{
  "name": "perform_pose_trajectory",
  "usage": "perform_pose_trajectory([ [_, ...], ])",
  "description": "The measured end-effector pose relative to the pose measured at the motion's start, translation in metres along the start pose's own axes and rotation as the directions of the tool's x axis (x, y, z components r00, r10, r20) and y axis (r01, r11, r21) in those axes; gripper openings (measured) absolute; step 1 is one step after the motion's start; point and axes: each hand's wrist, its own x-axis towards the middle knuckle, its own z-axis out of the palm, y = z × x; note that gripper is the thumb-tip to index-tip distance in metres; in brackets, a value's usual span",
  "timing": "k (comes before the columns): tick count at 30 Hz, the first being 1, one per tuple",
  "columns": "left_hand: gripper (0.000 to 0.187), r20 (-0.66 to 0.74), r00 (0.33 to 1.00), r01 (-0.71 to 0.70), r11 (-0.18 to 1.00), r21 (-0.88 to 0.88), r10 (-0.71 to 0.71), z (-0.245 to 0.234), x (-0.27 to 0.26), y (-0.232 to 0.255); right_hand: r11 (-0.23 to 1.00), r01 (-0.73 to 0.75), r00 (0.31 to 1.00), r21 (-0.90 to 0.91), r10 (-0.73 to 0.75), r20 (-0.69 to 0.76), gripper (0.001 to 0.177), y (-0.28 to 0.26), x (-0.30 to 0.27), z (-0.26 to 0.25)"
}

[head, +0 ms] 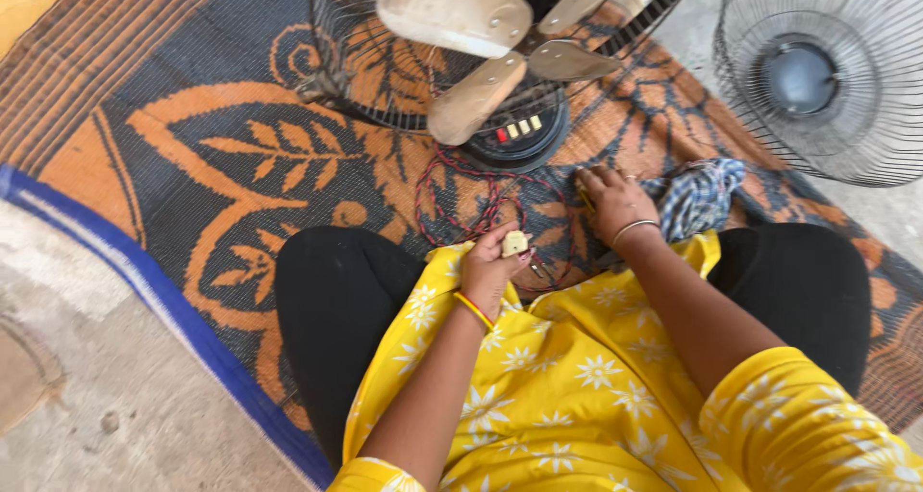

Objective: The person sits on a mat and repairs a small electric fan. They use a screwdriver to tighten screws on the fan's rear housing, then wipe the fan blades with a cloth. Finally, they use pliers and a screwdriver to strip and connect wires to a small white electrical component.

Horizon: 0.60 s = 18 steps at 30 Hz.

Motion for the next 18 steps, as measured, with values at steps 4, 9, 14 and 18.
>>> perform_pose_trajectory([
  [4, 0.061, 0.023, 1.0, 0.011, 0.999, 0.034, -0.012, 0.003, 0.0, 0.005, 0.996, 0.018, 0.999, -0.087, -0.021, -0.039, 0.058, 0.008, 0.0, 0.006],
  [9, 0.061, 0.013, 0.999, 0.039, 0.998, 0.048, -0.04, 0.005, 0.002, 0.004, 0.996, -0.046, 0.995, 0.079, 0.053, -0.09, 0.069, 0.013, -0.005, 0.001],
  [14, 0.054, -0.045, 0.998, 0.044, 0.998, 0.04, -0.043, 0.001, 0.006, -0.002, 0.934, -0.077, 0.962, 0.349, 0.161, -0.219, 0.058, 0.005, -0.018, -0.015],
  [18, 0.038, -0.131, 0.991, 0.011, 1.0, 0.02, -0.008, -0.009, 0.018, -0.017, 0.175, -0.116, 0.952, 0.978, 0.299, 0.06, 0.043, 0.012, -0.017, -0.009],
])
